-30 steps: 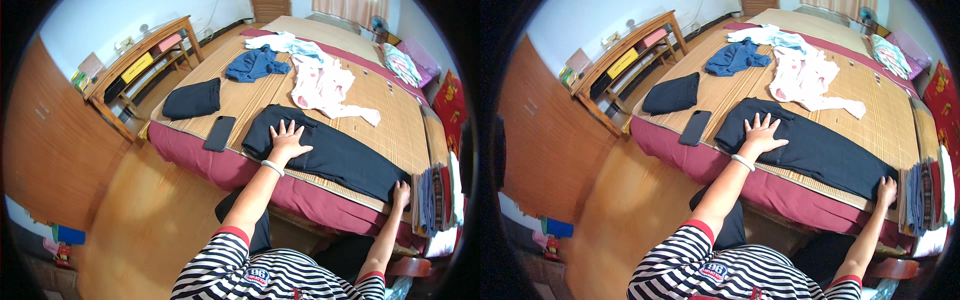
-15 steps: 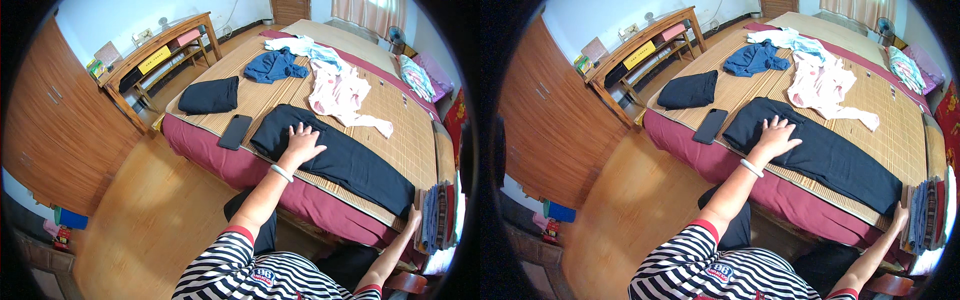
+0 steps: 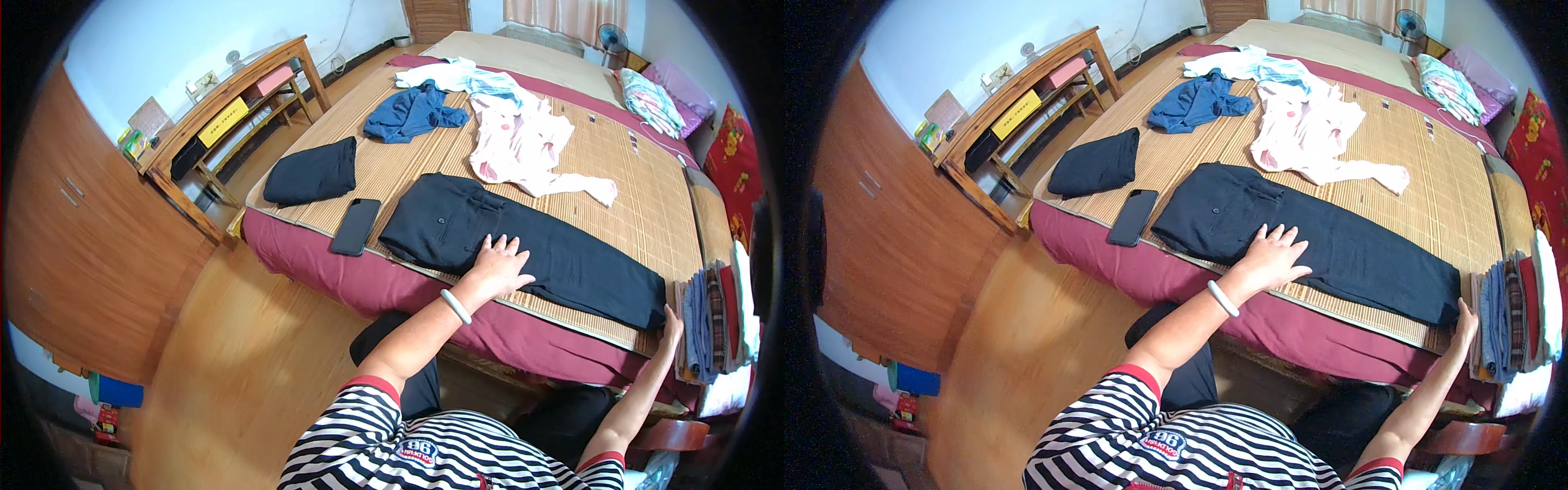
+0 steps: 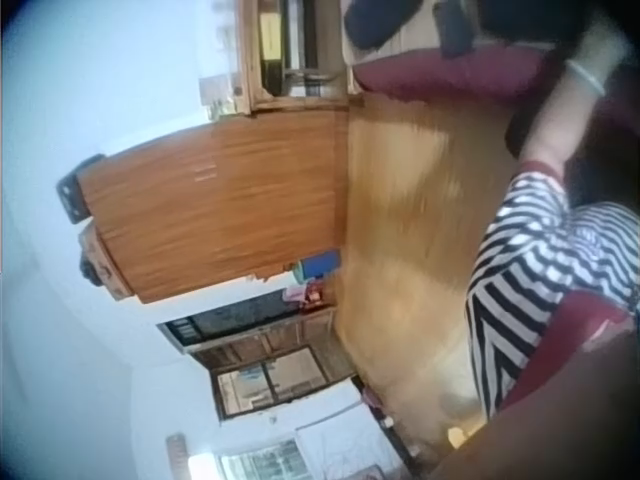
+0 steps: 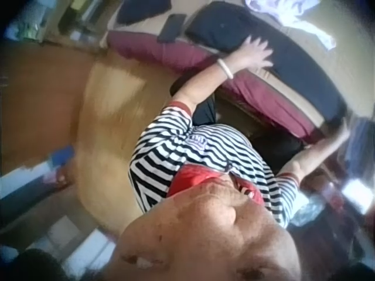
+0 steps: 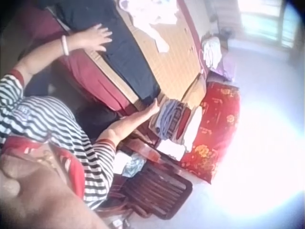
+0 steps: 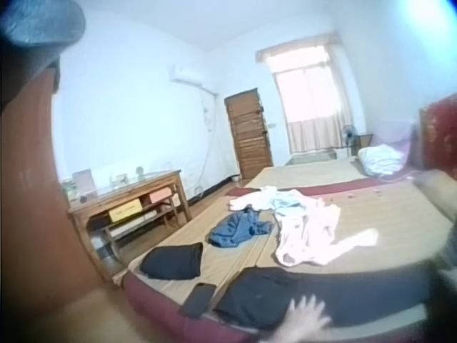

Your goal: Folding various items of clothing including a pair of black trousers on a bed and placing them into an organized stack.

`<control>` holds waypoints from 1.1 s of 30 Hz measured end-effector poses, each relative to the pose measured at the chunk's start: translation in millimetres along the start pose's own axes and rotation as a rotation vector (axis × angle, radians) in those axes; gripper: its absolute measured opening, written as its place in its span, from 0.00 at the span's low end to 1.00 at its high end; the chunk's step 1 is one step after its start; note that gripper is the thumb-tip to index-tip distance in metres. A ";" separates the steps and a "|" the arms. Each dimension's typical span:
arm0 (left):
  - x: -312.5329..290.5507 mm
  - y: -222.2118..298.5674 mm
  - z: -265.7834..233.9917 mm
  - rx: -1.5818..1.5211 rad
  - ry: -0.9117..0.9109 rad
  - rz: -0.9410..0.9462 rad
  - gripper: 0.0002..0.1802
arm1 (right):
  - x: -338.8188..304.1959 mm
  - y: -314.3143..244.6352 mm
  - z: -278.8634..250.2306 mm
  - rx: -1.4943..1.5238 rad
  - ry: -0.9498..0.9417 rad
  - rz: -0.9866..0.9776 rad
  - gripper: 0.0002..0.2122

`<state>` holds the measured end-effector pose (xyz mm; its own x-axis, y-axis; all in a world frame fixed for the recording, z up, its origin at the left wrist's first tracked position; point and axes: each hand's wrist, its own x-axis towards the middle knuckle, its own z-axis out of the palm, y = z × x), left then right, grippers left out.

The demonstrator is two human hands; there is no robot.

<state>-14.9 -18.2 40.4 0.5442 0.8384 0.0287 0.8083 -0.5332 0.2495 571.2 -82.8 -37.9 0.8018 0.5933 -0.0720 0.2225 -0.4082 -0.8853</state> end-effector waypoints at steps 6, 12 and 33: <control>14.4 22.5 7.7 -0.068 0.033 0.206 0.33 | -12.7 0.1 -17.5 0.424 -0.281 0.211 0.15; 8.3 23.5 11.1 -0.077 0.024 0.252 0.33 | -23.3 -17.6 21.1 -0.069 0.253 -0.275 0.26; 0.4 26.4 -1.9 -0.395 0.177 0.320 0.21 | -263.6 -148.0 179.3 -0.469 -0.437 -1.235 0.22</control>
<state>6.2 -31.7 48.8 0.6756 0.6656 0.3170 0.4443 -0.7107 0.5455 227.5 -54.3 29.8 -0.2652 0.8672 0.4215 0.8846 0.3927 -0.2514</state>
